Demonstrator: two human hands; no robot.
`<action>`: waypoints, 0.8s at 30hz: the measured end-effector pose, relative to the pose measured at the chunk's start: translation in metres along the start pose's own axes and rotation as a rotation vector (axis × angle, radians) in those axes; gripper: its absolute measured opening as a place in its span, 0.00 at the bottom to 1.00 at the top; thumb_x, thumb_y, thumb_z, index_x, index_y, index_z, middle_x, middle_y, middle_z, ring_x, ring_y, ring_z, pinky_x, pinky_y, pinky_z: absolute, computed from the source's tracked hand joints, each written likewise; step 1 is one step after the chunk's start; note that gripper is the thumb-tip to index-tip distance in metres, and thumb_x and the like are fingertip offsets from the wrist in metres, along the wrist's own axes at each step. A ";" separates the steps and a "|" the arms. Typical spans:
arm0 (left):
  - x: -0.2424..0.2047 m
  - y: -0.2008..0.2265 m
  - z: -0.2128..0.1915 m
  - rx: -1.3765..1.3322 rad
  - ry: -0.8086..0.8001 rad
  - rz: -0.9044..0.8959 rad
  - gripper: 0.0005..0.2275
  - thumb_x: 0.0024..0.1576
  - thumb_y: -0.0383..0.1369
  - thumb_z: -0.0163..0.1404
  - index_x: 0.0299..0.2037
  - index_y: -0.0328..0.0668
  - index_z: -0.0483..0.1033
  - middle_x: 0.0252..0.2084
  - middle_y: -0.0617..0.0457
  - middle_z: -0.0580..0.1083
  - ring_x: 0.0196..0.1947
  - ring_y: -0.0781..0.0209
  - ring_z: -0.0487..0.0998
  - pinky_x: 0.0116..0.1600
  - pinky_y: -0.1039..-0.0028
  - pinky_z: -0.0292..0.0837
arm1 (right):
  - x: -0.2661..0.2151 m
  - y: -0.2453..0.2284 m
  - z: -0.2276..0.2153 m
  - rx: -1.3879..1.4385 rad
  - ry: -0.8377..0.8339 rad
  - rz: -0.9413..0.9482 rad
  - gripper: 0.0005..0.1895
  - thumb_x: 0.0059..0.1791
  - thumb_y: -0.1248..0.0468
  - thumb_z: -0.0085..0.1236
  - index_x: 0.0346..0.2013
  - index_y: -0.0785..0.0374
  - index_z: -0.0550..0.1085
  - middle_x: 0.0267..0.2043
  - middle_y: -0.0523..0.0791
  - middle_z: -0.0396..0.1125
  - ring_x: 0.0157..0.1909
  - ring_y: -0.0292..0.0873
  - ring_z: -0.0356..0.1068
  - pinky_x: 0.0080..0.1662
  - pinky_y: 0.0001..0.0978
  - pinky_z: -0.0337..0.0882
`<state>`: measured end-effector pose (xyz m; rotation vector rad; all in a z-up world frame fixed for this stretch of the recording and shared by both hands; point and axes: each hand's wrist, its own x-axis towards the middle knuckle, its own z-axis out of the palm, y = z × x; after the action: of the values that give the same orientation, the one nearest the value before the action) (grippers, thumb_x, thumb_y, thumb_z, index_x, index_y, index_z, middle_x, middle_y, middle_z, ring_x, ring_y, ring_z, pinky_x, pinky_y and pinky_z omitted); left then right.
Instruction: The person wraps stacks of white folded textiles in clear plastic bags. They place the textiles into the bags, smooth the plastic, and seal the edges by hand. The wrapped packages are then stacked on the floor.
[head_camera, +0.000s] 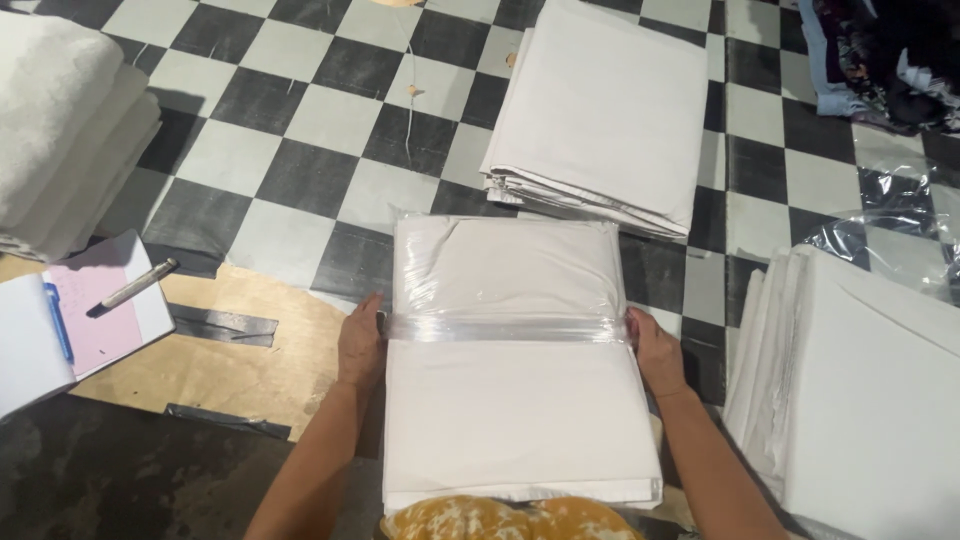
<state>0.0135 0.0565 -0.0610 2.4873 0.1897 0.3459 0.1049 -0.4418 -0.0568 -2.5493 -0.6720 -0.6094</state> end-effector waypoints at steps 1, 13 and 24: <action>0.001 0.000 0.002 0.053 0.019 0.011 0.23 0.58 0.21 0.44 0.65 0.36 0.65 0.64 0.39 0.70 0.61 0.40 0.71 0.65 0.58 0.64 | -0.007 0.004 0.010 0.059 -0.040 0.095 0.17 0.51 0.70 0.55 0.56 0.66 0.70 0.36 0.53 0.72 0.36 0.53 0.75 0.39 0.41 0.74; -0.012 0.019 0.057 -0.565 0.330 -0.468 0.26 0.58 0.33 0.49 0.67 0.33 0.59 0.55 0.40 0.71 0.53 0.47 0.72 0.55 0.60 0.72 | -0.053 0.006 0.056 0.849 -0.334 1.095 0.16 0.52 0.64 0.52 0.54 0.64 0.72 0.37 0.54 0.74 0.38 0.51 0.75 0.43 0.41 0.73; -0.084 0.052 -0.005 -1.121 -0.224 -0.702 0.15 0.59 0.27 0.47 0.56 0.34 0.76 0.51 0.44 0.80 0.45 0.59 0.82 0.47 0.68 0.82 | -0.096 0.010 0.006 1.030 -0.603 1.408 0.15 0.58 0.57 0.47 0.50 0.59 0.77 0.42 0.54 0.76 0.45 0.53 0.75 0.50 0.43 0.73</action>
<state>-0.0651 -0.0002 -0.0435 1.2269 0.5672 -0.1251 0.0370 -0.4807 -0.1135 -1.5320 0.5981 0.7990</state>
